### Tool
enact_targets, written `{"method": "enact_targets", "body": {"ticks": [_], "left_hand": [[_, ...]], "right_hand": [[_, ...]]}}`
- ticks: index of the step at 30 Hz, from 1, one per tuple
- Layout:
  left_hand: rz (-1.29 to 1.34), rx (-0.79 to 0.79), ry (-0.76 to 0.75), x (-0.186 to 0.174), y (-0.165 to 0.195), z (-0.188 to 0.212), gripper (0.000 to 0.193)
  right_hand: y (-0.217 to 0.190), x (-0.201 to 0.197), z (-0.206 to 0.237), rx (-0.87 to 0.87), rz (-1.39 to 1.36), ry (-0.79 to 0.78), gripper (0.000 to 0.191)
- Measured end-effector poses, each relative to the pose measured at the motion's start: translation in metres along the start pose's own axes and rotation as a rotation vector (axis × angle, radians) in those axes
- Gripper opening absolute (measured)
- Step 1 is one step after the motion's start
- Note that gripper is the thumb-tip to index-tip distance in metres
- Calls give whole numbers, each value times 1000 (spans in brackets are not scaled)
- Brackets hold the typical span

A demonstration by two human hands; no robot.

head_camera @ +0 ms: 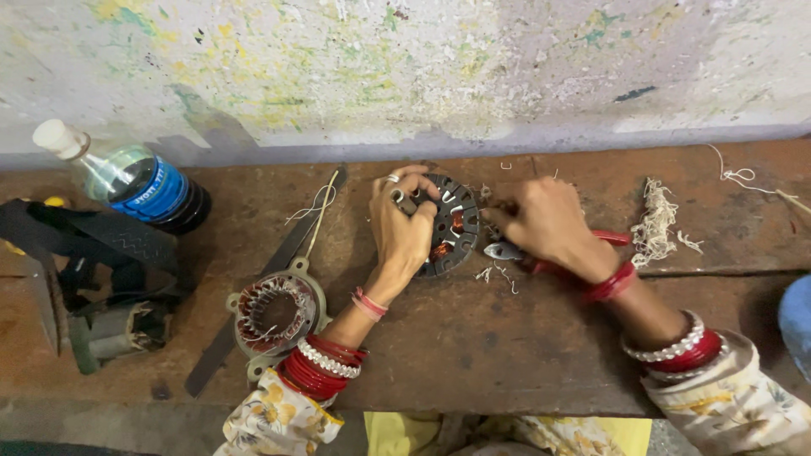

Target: The person uses pliers to remove old copper wire from the slots of a motor stator core. They repeatedly pull and cut the wire, clearing debris from the slots. A second stator core and a bottle are visible on the workbench.

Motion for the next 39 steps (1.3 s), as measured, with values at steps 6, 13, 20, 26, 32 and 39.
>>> {"method": "enact_targets", "body": {"ticks": [6,13,20,26,32,39], "left_hand": [[-6,0,-18,0,-1,0,12],[-9,10,-10,0,0,0,11],[-20,23,-12,0,0,0,12],[-13,12,-8,-1,0,-1,12],[-2,9,-3,1,-1,0,12],[23,-30,2,2,-3,-2,14]], "right_hand": [[17,-15,-1,196,-591,-155,15],[-7,-1,5,-99,-848,-156,19],[-16,6,13,-225,-1082,-337,33],[-12,-3,8,-95,-761,-278,26],[-17,-22,8,-63,-485,-376,26],[1,-14,1,-183,2,-53,23]]}}
Point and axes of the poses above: each hand's wrist, its own z-axis away from the middle knuckle, its own x-axis out of the palm, y = z × x, the point moved 1 cm from there along -z, towards the middle knuckle, and after that the axes turned 4 degrees about -y, right-handed, at the moved point
